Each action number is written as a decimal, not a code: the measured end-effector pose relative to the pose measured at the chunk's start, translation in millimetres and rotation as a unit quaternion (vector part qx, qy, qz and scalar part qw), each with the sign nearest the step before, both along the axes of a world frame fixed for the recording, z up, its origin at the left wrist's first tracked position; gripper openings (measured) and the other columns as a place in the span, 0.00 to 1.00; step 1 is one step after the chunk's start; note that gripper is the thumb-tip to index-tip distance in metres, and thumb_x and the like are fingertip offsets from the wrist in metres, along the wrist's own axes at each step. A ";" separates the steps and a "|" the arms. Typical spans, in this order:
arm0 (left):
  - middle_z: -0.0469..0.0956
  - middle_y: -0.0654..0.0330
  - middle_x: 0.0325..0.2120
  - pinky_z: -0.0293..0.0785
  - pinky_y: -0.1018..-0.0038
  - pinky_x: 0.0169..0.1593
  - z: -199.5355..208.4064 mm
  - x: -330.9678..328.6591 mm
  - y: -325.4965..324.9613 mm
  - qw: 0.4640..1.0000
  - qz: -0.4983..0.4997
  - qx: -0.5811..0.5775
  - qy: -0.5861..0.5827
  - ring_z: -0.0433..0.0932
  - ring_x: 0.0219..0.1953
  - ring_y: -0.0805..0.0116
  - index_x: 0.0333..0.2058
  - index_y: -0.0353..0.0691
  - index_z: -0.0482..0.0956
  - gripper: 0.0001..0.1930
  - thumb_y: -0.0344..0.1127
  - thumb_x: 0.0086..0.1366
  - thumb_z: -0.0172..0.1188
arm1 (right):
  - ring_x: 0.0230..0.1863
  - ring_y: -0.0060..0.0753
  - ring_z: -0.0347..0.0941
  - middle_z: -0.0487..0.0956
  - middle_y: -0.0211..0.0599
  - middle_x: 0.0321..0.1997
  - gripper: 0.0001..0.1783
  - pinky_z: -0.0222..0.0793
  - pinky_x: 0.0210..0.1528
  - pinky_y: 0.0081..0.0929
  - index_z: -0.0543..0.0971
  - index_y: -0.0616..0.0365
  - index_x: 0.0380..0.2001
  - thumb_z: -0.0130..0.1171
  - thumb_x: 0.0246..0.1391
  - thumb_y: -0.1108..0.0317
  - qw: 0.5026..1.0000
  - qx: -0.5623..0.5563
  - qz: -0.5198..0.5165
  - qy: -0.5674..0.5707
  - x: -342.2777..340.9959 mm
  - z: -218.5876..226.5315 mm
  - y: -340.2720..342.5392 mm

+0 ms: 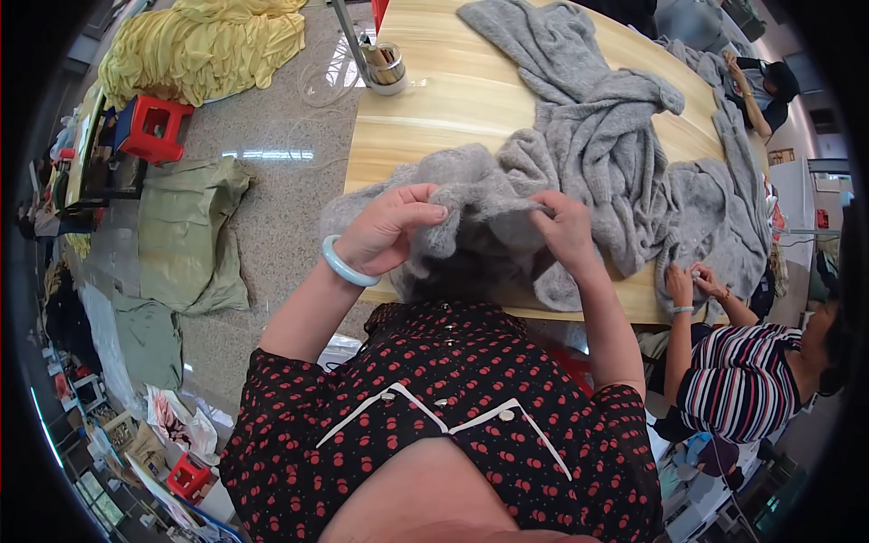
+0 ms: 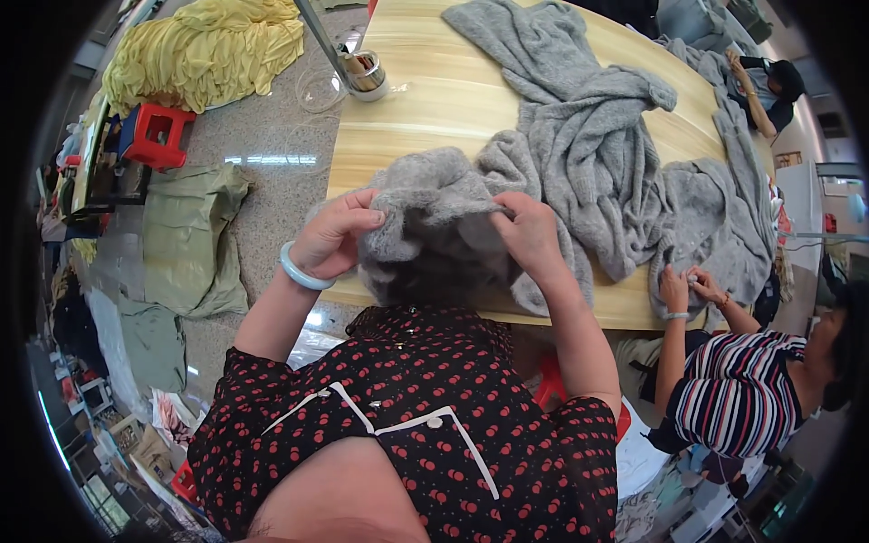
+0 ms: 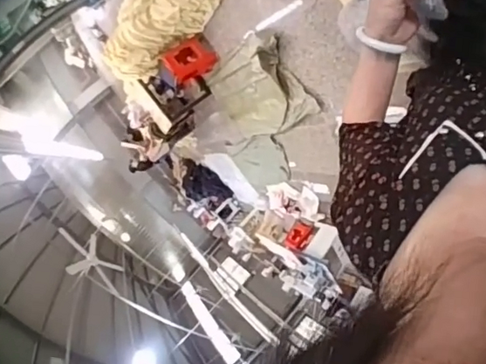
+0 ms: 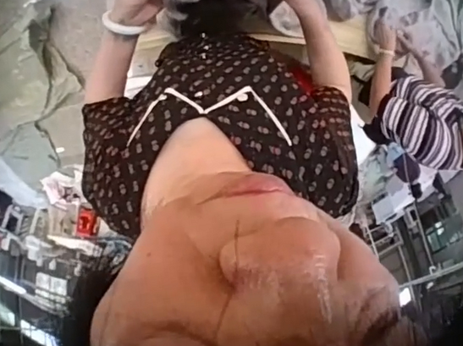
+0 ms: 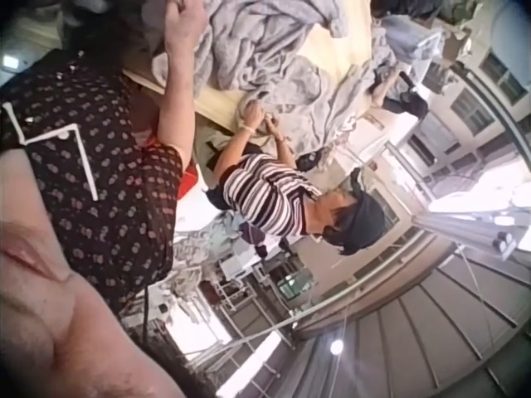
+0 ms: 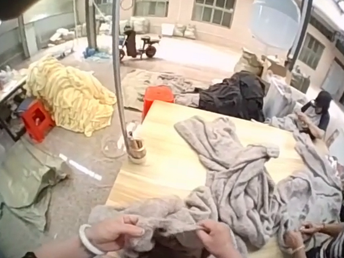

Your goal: Inspecting and picking loose threads from a gray fleece garment on a workbench.

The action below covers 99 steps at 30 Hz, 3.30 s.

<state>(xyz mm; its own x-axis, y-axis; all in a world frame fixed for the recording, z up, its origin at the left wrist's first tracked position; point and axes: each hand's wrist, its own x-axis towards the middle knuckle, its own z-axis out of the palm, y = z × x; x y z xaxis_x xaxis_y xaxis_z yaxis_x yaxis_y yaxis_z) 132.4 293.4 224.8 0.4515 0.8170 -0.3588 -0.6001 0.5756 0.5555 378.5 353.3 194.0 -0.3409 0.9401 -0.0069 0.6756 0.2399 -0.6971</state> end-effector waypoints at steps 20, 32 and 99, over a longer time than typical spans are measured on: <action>0.72 0.69 0.28 0.65 0.87 0.35 2.3 24.0 16.4 0.979 0.039 0.145 0.137 0.69 0.31 0.85 0.35 0.37 0.72 0.06 0.29 0.58 0.52 | 0.29 0.27 0.72 0.75 0.37 0.28 0.14 0.66 0.33 0.20 0.74 0.61 0.30 0.52 0.35 0.83 0.964 0.023 0.096 0.246 -44.5 48.8 -14.5; 0.73 0.54 0.26 0.69 0.75 0.33 -13.5 22.3 11.4 0.616 0.196 0.551 0.528 0.73 0.27 0.61 0.30 0.33 0.73 0.08 0.21 0.47 0.58 | 0.27 0.22 0.68 0.73 0.35 0.25 0.12 0.64 0.33 0.18 0.73 0.63 0.29 0.52 0.36 0.81 0.970 0.060 0.093 0.215 -57.5 18.4 -8.1; 0.72 0.52 0.27 0.69 0.72 0.34 -53.0 38.0 22.8 0.814 0.164 0.331 0.448 0.73 0.29 0.59 0.35 0.33 0.70 0.10 0.31 0.55 0.54 | 0.27 0.24 0.69 0.73 0.34 0.27 0.13 0.64 0.30 0.20 0.71 0.61 0.32 0.45 0.40 0.84 0.959 0.101 0.111 0.242 -48.8 -9.2 -0.2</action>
